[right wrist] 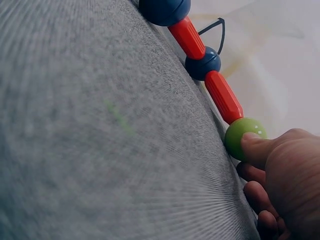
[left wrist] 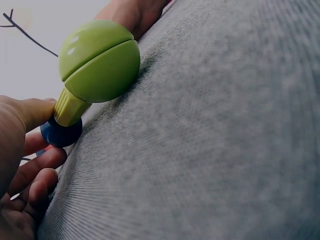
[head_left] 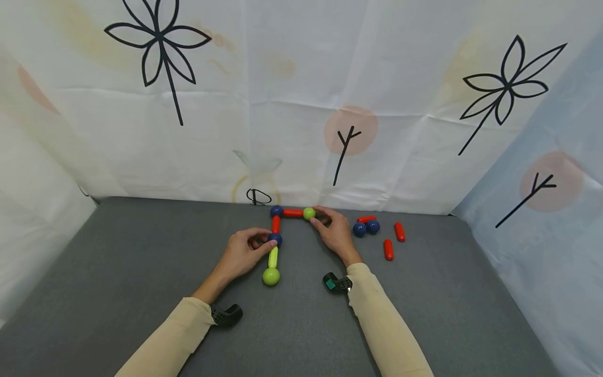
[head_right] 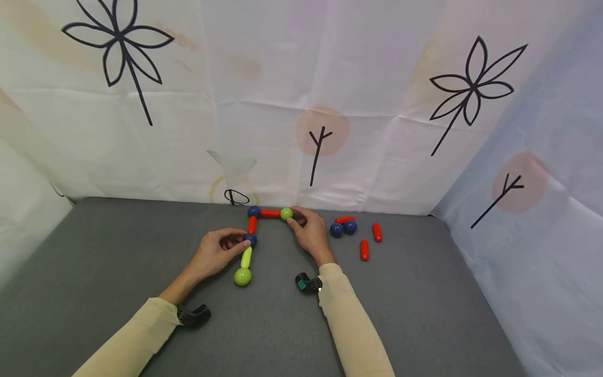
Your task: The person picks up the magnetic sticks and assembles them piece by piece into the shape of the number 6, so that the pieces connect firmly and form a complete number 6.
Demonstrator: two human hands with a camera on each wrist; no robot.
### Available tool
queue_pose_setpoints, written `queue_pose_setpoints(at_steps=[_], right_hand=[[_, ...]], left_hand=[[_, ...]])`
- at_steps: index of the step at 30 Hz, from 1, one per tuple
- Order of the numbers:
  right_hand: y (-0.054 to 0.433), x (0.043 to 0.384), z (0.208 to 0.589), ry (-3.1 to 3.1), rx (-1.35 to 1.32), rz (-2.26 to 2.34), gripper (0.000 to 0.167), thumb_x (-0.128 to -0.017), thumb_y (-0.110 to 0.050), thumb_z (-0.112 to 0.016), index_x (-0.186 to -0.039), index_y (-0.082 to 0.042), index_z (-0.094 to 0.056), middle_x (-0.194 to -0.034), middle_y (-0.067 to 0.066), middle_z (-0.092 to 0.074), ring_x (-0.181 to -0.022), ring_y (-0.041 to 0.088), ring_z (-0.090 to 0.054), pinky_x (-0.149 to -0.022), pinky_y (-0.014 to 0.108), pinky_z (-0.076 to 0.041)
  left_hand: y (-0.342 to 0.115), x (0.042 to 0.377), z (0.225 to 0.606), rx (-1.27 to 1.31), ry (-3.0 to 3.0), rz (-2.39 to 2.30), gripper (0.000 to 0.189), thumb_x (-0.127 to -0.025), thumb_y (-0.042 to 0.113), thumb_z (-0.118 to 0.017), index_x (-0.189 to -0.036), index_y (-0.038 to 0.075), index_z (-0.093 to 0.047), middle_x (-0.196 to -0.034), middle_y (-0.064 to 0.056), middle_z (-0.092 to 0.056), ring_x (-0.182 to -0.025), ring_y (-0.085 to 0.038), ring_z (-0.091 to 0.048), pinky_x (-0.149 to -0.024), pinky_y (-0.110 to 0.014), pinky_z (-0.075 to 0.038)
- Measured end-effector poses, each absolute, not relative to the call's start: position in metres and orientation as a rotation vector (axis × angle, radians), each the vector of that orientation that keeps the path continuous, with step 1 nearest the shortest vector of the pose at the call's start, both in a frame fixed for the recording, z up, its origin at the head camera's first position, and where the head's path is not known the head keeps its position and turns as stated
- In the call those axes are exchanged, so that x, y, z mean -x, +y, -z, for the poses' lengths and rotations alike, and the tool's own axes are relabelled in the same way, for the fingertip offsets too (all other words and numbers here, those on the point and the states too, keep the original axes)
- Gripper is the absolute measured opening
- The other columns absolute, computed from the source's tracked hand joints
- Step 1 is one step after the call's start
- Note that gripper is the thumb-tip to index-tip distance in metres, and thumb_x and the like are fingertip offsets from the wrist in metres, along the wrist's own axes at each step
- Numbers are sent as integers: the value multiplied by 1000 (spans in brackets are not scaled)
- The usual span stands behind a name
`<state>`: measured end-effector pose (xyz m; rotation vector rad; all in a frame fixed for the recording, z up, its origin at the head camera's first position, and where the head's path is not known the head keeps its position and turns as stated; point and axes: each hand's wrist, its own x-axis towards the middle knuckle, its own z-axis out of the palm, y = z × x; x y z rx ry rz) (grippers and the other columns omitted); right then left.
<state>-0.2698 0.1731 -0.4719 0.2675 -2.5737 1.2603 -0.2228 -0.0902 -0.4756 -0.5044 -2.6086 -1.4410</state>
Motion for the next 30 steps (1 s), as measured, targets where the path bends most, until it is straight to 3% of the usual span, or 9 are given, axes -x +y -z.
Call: queue_pose_setpoints(at_steps=[30], right_hand=[[182, 269, 457, -2570, -284, -1354, 34, -97, -17, -72, -128, -4, -69, -112, 13, -72, -89, 28, -67, -74, 36, -51]], left_hand=[[-92, 223, 477, 496, -2599, 1443, 30, -92, 29, -79, -115, 11, -76, -93, 0, -70, -71, -13, -55, -63, -29, -45]])
